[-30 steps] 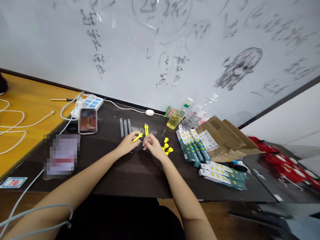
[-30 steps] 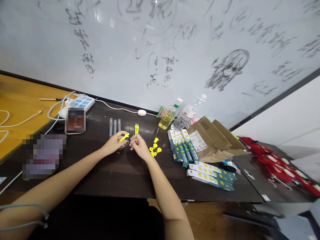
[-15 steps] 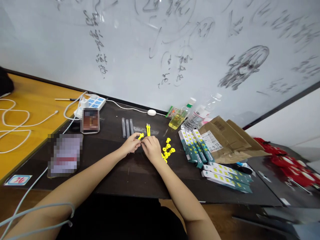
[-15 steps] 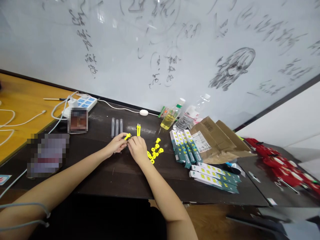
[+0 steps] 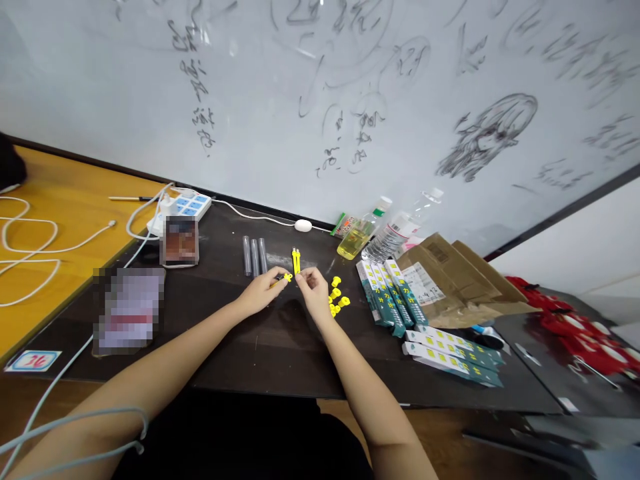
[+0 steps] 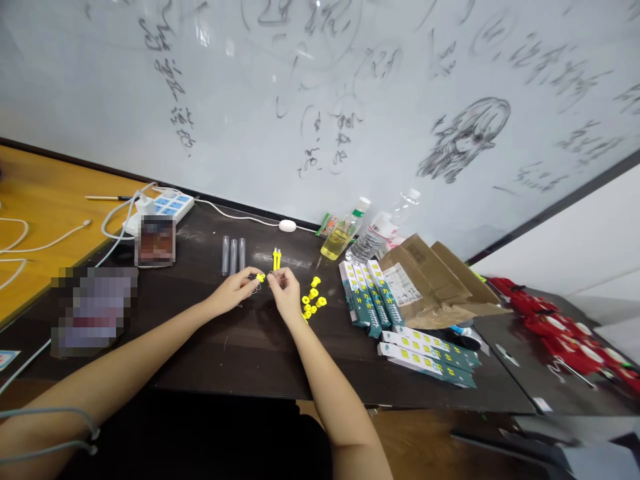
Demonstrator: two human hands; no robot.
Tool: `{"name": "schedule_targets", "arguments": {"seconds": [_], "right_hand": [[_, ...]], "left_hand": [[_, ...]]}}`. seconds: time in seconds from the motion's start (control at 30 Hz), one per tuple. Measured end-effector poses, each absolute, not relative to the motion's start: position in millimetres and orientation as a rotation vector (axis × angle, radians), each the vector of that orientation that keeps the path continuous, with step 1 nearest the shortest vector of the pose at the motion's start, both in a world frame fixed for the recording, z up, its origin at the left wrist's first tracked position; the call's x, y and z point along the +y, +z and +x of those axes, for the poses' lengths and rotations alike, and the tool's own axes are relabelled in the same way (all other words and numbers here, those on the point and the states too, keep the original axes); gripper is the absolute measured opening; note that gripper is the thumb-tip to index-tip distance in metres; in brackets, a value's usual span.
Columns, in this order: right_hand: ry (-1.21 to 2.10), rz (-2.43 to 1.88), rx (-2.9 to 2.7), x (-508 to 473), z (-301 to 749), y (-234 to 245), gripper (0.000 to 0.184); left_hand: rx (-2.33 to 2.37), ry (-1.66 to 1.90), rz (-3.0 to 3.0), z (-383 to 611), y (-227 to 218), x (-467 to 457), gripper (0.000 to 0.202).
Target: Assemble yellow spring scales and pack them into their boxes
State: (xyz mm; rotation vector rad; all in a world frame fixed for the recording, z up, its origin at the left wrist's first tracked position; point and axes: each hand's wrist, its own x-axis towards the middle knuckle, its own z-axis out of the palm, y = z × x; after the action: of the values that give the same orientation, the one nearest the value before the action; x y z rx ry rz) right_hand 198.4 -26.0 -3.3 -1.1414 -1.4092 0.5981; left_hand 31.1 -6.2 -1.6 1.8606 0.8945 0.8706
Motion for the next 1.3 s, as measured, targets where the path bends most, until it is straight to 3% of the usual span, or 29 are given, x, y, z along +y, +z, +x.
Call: {"name": "schedule_targets", "arguments": {"seconds": [0.2,0.7,1.0,1.3], "right_hand": [[0.83,-1.056,-1.386,-28.5,197.3,-0.8,0.02],[0.676,-1.124,-1.61,-31.7,202.7,-3.0,0.017],[0.463,-1.173,-1.747,-28.4,210.2,-0.9,0.018],[0.118,-1.277,-2.152,-31.9,214.6,6.3,0.017]], "left_hand": [[0.907,0.825,1.947,31.4,1.3,-8.6,0.036],[1.009,0.676,2.235,24.9,5.3,-9.8,0.034],[0.803,0.724,1.948,28.2,0.0,-1.3,0.032],[1.04,0.635,2.265,23.5,8.0,-5.0,0.031]]}}
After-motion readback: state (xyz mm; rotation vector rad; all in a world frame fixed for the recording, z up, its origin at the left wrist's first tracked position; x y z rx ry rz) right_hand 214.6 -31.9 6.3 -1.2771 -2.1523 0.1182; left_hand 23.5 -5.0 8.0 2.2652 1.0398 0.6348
